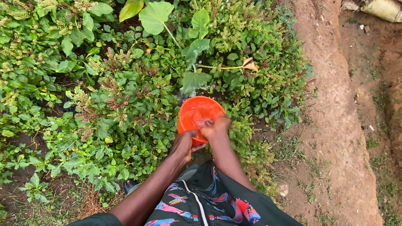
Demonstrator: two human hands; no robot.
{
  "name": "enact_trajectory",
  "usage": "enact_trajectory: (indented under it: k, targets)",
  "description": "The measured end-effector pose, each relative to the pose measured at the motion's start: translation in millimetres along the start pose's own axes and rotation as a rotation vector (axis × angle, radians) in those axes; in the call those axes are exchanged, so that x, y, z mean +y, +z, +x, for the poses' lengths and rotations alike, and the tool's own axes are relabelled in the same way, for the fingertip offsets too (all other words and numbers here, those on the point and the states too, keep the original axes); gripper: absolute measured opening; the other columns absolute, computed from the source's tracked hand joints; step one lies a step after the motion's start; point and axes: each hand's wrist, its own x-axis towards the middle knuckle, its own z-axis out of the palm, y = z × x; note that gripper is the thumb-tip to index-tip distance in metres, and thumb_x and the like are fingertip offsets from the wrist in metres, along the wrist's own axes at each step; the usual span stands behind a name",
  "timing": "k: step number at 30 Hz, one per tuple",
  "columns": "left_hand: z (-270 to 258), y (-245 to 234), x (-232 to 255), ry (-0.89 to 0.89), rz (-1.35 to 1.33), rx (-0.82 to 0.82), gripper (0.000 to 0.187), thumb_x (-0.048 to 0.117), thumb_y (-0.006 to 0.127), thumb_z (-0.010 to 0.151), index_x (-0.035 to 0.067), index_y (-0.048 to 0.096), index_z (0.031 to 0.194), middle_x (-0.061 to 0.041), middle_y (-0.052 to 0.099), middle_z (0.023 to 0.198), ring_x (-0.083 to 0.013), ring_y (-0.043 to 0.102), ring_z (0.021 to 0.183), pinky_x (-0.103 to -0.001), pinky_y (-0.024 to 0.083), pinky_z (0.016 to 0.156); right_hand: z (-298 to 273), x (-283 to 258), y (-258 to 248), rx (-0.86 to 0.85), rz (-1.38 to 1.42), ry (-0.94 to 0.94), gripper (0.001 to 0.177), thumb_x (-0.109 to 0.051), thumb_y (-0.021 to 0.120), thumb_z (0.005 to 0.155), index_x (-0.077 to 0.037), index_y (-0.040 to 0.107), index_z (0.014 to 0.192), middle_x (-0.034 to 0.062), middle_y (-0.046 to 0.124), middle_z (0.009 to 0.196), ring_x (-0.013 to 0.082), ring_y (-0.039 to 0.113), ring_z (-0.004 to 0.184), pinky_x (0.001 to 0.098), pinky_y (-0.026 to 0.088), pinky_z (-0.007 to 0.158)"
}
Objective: The person washes their hands by pouring water from a small orange container while standing in a garden area, repeatedly rinsing their hands and refilling the container from a larger white bucket.
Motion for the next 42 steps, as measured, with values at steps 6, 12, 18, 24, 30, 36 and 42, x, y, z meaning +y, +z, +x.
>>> enact_trajectory:
  k: [6,12,18,24,30,36,42]
  targets:
    - [-1.2,8.0,-3.4,-0.065,-0.023,0.049,0.047,0.012,0.063,0.1,-0.004,0.061,0.144,-0.019,0.077,0.137,-0.0389,0.084,0.12,-0.051,0.077,0.089,-112.3,-89.7,87.8,-0.935,0.321,-0.181,0.067,-0.038,0.057,0.117,0.013,0.057,0.161,0.0282,0.069,0.158,0.0394,0.067,0.15,0.0536,0.059,0.132]
    - [-0.9,16.2,-2.4,-0.076,0.018,0.026,0.045,0.013,0.068,0.099,-0.007,0.066,0.139,-0.02,0.076,0.136,-0.036,0.084,0.114,-0.05,0.076,0.088,-95.5,-90.5,57.3,-0.646,0.375,-0.012,0.036,-0.027,0.058,0.117,0.007,0.062,0.108,0.0214,0.072,0.103,0.0385,0.077,0.105,0.0557,0.068,0.11]
    - [-0.6,12.6,-13.4,-0.086,0.069,-0.102,0.046,0.015,0.065,0.1,-0.007,0.075,0.14,-0.019,0.081,0.131,-0.0315,0.083,0.11,-0.046,0.078,0.086,-23.4,-7.3,-29.0,0.046,0.2,0.022,0.055,-0.042,0.056,0.117,0.01,0.06,0.135,0.021,0.063,0.128,0.0375,0.068,0.12,0.0597,0.058,0.118]
    - [-5.2,21.2,-16.8,-0.137,0.077,-0.009,0.041,0.015,0.062,0.1,0.001,0.069,0.138,-0.017,0.08,0.134,-0.0337,0.085,0.109,-0.048,0.075,0.085,-86.4,-80.0,18.5,-0.921,0.394,-0.221,0.074,-0.04,0.048,0.121,0.016,0.053,0.169,0.0323,0.061,0.171,0.045,0.066,0.159,0.0605,0.047,0.141]
    - [-4.6,19.9,-22.4,-0.125,0.132,-0.045,0.039,0.017,0.067,0.102,-0.006,0.072,0.133,-0.021,0.081,0.13,-0.0326,0.084,0.11,-0.048,0.076,0.088,-16.4,-63.0,-63.5,-0.235,0.202,-0.157,0.052,-0.041,0.065,0.116,0.008,0.059,0.135,0.0244,0.068,0.114,0.0427,0.07,0.11,0.0605,0.053,0.124]
    - [-15.8,24.0,-27.8,-0.187,0.14,-0.12,0.04,0.019,0.065,0.103,-0.007,0.072,0.132,-0.02,0.081,0.129,-0.0334,0.085,0.112,-0.047,0.077,0.087,-62.6,-48.7,-61.1,-0.367,0.76,0.108,0.068,-0.039,0.053,0.115,0.017,0.061,0.153,0.0372,0.07,0.147,0.0417,0.069,0.137,0.053,0.055,0.126]
    - [-12.0,35.2,-42.7,-0.218,0.2,-0.073,0.036,0.014,0.067,0.098,-0.007,0.068,0.129,-0.019,0.078,0.127,-0.0381,0.084,0.112,-0.05,0.078,0.086,-120.3,-131.6,-64.2,-0.853,0.019,-0.583,0.05,-0.035,0.066,0.113,0.001,0.077,0.146,0.0199,0.08,0.15,0.0318,0.076,0.144,0.0497,0.059,0.129]
